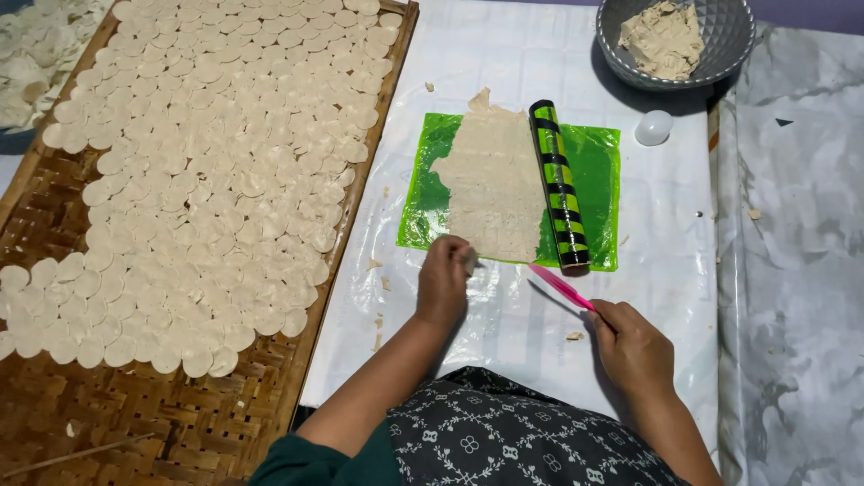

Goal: Flattening dough and cutting it into small circular shapes using specialized tools.

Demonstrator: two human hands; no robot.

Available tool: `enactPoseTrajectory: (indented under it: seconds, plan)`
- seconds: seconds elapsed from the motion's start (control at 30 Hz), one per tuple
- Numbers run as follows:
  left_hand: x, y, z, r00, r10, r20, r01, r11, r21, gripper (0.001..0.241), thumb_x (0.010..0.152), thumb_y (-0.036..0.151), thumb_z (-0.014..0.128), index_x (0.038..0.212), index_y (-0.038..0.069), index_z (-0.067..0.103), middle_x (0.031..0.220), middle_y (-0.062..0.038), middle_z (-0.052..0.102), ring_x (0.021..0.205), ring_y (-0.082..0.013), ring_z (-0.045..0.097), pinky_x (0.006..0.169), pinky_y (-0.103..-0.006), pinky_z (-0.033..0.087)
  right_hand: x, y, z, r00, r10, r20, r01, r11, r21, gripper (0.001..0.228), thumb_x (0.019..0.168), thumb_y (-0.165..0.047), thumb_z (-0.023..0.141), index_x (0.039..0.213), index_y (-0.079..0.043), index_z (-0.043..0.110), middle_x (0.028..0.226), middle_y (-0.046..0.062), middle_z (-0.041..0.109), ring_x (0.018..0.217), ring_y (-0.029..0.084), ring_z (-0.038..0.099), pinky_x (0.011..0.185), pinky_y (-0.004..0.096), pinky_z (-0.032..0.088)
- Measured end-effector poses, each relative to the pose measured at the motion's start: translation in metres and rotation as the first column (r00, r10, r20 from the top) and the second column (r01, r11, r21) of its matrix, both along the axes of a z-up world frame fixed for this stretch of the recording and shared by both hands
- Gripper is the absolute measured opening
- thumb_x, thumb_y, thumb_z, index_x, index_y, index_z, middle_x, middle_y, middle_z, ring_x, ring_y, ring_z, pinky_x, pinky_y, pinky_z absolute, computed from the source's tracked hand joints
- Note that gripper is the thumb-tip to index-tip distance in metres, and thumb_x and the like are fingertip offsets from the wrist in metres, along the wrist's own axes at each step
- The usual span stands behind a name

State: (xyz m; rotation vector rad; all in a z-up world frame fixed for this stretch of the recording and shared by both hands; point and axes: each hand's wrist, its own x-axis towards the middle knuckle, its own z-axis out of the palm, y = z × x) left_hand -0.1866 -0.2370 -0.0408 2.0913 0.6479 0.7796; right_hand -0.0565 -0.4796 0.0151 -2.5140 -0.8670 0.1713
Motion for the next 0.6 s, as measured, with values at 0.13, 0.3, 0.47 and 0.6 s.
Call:
enactPoseTrajectory:
  seconds: [0.13, 0.3, 0.47, 0.6]
  plan:
    - [-0.016, 0.029, -0.001, 0.976, 0.205, 0.078, -0.168, 0.926, -0.337, 0.011, 0.109, 0.015, 0.051, 0.108, 0.004, 0.052, 0.096, -0.008, 0.07, 0.085, -0.018, 0.068, 0.075, -0.0322, 0.055, 0.003, -0.002, -0.006, 1.0, -0.002, -0.005, 0.002, 1.0, 0.024, 0.018, 0.096, -0.027, 0.067, 0.107, -0.018, 0.078, 0.089, 0.002, 0.073, 0.075, 0.025, 0.07, 0.067, 0.039, 0.054]
    - [-0.019, 0.05, 0.021, 0.945, 0.314, 0.089, -0.212, 0.799, -0.562, 0.019, 0.104, 0.009, 0.057, 0.122, 0.003, 0.06, 0.094, -0.011, 0.068, 0.075, -0.0172, 0.058, 0.064, -0.033, 0.05, -0.001, 0.001, -0.008, 1.0, 0.022, -0.009, -0.021, 0.998, 0.052, 0.017, 0.096, -0.026, 0.068, 0.108, -0.018, 0.078, 0.088, 0.003, 0.072, 0.074, 0.026, 0.069, 0.067, 0.039, 0.054]
    - [-0.006, 0.067, 0.046, 0.995, 0.083, 0.054, -0.068, 0.967, -0.244, 0.02, 0.101, 0.012, 0.062, 0.119, 0.008, 0.07, 0.098, -0.01, 0.078, 0.089, -0.017, 0.074, 0.08, -0.0306, 0.058, -0.003, 0.002, -0.01, 0.999, 0.041, -0.015, -0.04, 0.997, 0.061, 0.018, 0.095, -0.026, 0.069, 0.108, -0.018, 0.077, 0.088, 0.003, 0.072, 0.074, 0.025, 0.07, 0.066, 0.038, 0.054]
    - [0.012, 0.081, 0.045, 0.995, 0.013, -0.102, -0.029, 0.987, -0.159, 0.016, 0.098, 0.015, 0.066, 0.11, 0.011, 0.075, 0.101, -0.011, 0.078, 0.09, -0.0238, 0.077, 0.079, -0.034, 0.058, -0.001, -0.004, -0.014, 0.999, 0.048, 0.006, -0.049, 0.997, 0.068, 0.019, 0.095, -0.025, 0.068, 0.11, -0.017, 0.077, 0.09, 0.003, 0.073, 0.075, 0.025, 0.07, 0.067, 0.038, 0.055]
